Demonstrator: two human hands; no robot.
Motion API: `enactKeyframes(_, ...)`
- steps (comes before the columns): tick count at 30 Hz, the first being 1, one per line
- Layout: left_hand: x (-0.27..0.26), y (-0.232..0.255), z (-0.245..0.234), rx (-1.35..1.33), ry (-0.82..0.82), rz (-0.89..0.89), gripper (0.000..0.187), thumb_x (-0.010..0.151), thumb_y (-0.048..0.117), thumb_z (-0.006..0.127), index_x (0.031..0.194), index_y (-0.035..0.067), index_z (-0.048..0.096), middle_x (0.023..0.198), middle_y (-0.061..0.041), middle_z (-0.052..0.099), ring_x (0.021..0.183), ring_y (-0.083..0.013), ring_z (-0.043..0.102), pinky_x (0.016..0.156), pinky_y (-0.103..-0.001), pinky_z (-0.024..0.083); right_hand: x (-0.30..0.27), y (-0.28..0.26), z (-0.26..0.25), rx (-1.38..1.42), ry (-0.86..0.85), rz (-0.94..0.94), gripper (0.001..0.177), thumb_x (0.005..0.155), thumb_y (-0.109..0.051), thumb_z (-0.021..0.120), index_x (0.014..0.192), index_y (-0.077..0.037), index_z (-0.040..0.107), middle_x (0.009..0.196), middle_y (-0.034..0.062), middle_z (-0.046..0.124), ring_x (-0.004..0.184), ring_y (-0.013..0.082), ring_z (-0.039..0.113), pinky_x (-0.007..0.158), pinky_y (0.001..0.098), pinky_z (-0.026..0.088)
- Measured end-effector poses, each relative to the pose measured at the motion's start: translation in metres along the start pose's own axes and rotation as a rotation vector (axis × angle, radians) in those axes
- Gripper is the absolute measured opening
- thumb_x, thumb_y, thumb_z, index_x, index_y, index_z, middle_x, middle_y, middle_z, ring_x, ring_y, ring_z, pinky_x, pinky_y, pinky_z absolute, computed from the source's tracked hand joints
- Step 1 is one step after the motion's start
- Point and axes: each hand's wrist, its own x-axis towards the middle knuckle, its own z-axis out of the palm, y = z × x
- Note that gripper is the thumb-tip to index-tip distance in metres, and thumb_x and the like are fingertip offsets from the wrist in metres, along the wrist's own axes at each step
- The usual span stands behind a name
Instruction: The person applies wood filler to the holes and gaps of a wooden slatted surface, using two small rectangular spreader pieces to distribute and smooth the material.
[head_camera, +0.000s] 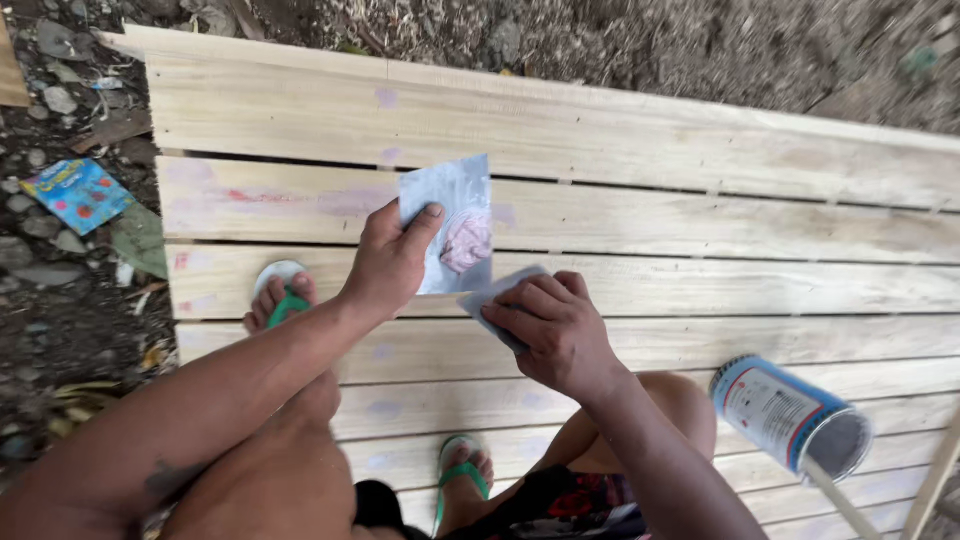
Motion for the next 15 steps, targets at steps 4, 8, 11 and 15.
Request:
enactKeyframes(4, 0.011, 0.003, -0.018, -0.226, 0.154, -0.074, 0.022, 0.108, 0.022, 0.064, 0.104, 0.000, 0.065, 0.087, -0.001, 0.058, 0.077, -0.0095, 0.049, 0.070, -0.030, 0.042, -0.032, 0.074, 0.025, -0.106, -0.074, 0.223, 0.035, 0.081, 0.000, 0.072, 0.107, -0.022, 0.080, 0.100, -0.0046, 0.075, 0.094, 0.0142, 0.068, 0.082, 0.0365, 0.046)
enactKeyframes(8, 0.009, 0.011, -0.040, -0.487, 0.208, -0.093, 0.019, 0.107, 0.023, 0.064, 0.109, 0.004, 0.068, 0.095, 0.003, 0.066, 0.084, -0.0062, 0.057, 0.076, -0.026, 0.049, -0.047, 0.174, 0.069, -0.249, -0.035, 0.524, 0.024, 0.092, -0.005, 0.068, 0.105, -0.020, 0.081, 0.103, -0.0038, 0.075, 0.097, 0.0167, 0.069, 0.085, 0.0423, 0.046)
enactKeyframes(11, 0.006, 0.011, -0.043, -0.589, 0.190, -0.177, 0.019, 0.102, 0.022, 0.062, 0.111, 0.007, 0.068, 0.097, 0.003, 0.068, 0.086, -0.0072, 0.062, 0.078, -0.026, 0.053, -0.060, 0.213, 0.113, -0.333, 0.103, 0.554, 0.024, 0.085, -0.007, 0.072, 0.105, -0.019, 0.080, 0.104, -0.0018, 0.072, 0.102, 0.0203, 0.066, 0.088, 0.0440, 0.045)
enactKeyframes(15, 0.000, 0.009, -0.045, -0.531, 0.227, -0.206, 0.020, 0.105, 0.022, 0.064, 0.114, 0.005, 0.068, 0.098, 0.002, 0.066, 0.086, -0.0078, 0.060, 0.077, -0.027, 0.051, -0.088, 0.192, 0.161, -0.390, 0.154, 0.566, 0.030, 0.078, -0.008, 0.074, 0.106, -0.018, 0.079, 0.102, -0.0012, 0.069, 0.102, 0.0239, 0.062, 0.088, 0.0438, 0.044)
